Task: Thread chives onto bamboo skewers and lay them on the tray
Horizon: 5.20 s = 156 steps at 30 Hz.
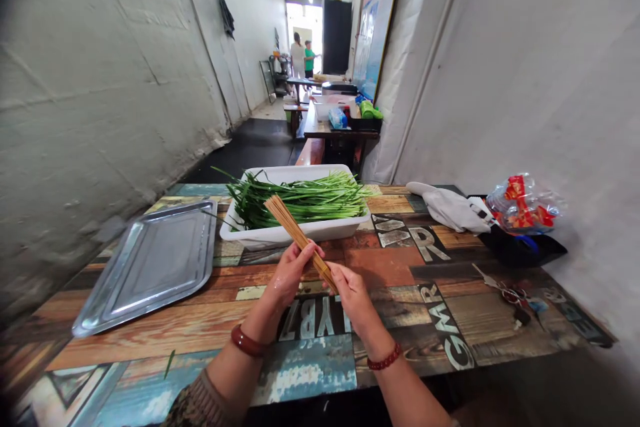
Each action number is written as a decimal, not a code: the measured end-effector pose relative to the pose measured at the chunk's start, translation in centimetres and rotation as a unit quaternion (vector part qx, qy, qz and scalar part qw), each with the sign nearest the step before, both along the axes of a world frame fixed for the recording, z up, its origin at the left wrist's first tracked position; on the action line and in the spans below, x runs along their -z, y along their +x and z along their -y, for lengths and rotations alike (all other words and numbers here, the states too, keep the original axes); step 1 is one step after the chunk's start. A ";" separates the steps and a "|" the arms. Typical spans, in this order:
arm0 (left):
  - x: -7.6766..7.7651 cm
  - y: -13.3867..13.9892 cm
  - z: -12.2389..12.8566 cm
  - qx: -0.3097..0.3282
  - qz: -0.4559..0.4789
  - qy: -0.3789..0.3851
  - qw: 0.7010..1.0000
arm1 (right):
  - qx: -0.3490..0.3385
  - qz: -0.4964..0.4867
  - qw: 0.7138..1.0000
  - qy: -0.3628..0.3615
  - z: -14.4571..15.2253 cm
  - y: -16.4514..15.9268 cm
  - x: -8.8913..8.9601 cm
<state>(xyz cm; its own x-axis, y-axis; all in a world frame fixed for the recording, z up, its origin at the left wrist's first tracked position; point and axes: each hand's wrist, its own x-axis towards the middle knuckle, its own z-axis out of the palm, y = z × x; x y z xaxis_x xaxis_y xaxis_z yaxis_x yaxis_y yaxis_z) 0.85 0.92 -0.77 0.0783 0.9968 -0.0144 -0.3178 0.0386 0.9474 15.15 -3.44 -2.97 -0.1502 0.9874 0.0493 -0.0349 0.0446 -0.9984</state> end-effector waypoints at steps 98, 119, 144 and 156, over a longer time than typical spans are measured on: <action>-1.2 1.1 0.6 0.009 0.034 0.036 0.999 | -0.041 0.414 0.881 0.224 -2.2 0.6 -1.2; -1.1 -0.5 -0.1 -0.074 0.164 0.022 0.983 | 0.055 0.151 0.978 0.136 -1.6 4.3 0.2; -0.9 1.0 1.0 -0.033 0.149 0.005 0.988 | 0.167 -0.263 0.949 -0.042 -2.6 -2.0 -0.5; -0.2 0.7 0.9 -0.005 0.089 0.021 0.996 | 0.037 -0.045 0.993 0.101 -1.3 -1.6 -0.4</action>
